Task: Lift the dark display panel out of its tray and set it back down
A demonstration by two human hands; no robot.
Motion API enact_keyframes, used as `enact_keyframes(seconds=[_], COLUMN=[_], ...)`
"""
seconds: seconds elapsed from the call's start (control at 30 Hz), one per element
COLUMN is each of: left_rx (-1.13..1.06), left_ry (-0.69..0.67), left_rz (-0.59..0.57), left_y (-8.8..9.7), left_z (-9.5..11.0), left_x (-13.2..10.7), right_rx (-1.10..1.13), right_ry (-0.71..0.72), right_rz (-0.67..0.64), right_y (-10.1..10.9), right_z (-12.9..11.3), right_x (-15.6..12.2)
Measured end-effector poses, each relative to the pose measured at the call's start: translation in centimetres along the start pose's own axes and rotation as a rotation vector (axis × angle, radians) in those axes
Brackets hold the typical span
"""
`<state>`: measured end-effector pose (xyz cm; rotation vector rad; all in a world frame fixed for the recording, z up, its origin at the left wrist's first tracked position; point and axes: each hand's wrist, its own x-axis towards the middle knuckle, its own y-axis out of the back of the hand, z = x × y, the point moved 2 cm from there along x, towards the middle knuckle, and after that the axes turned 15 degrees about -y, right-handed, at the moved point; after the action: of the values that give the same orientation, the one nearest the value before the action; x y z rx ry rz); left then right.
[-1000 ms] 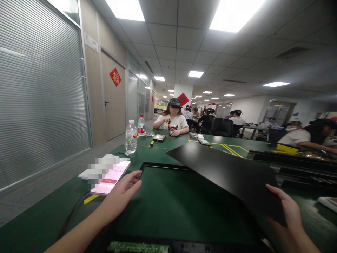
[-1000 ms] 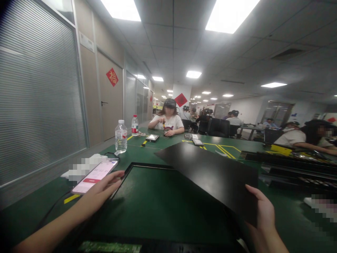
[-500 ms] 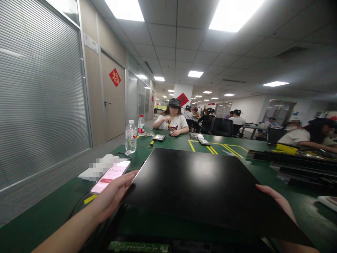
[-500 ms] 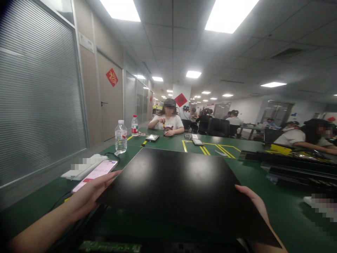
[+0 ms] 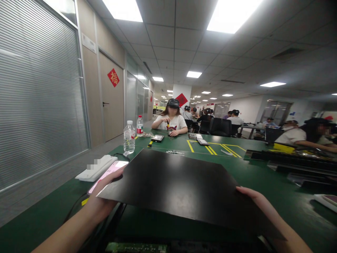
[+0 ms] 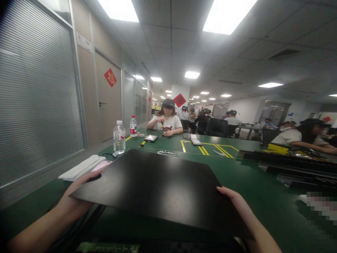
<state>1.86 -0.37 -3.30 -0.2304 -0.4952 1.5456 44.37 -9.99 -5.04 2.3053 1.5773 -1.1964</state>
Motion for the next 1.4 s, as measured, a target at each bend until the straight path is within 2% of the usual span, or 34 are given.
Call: enact_keyframes(seconds=[0.1,0.13,0.37,0.53,0.73,0.83,1.0,1.4], left_rx=[-0.074,-0.085,-0.126,-0.171,-0.144,-0.144,-0.137,0.055], left_ry=[-0.018,-0.029,-0.038,-0.027,-0.06,-0.046,-0.035,0.01], left_rz=[0.044,0.057,0.074,0.048,0.052,0.038,0.088,0.002], left_y=[-0.4,-0.4,-0.7,-1.1,0.0,0.1,-0.3,-0.4], left_z=[0.6,0.7,0.8,1.0,0.2,0.1,0.5,-0.1], left_x=[-0.2,-0.3,-0.6,-0.6,0.0,0.1,0.0,0.1], right_rx=[-0.091,-0.106,-0.213,-0.302,-0.294,-0.306,-0.366,-0.385], right_ry=[-0.141,-0.137,-0.038,0.123,0.144,0.149,0.176,0.271], right_rz=[-0.184,-0.218,-0.233,-0.046,0.106,0.141,0.19,0.298], right_y=[-0.7,-0.9,-0.9,-0.4,0.0,0.1,0.2,1.2], right_z=[0.8,0.9,0.7,0.0,-0.5,-0.6,-0.7,-1.0], right_x=[-0.1,-0.1,0.5,0.8,1.1,1.2,1.4,2.5])
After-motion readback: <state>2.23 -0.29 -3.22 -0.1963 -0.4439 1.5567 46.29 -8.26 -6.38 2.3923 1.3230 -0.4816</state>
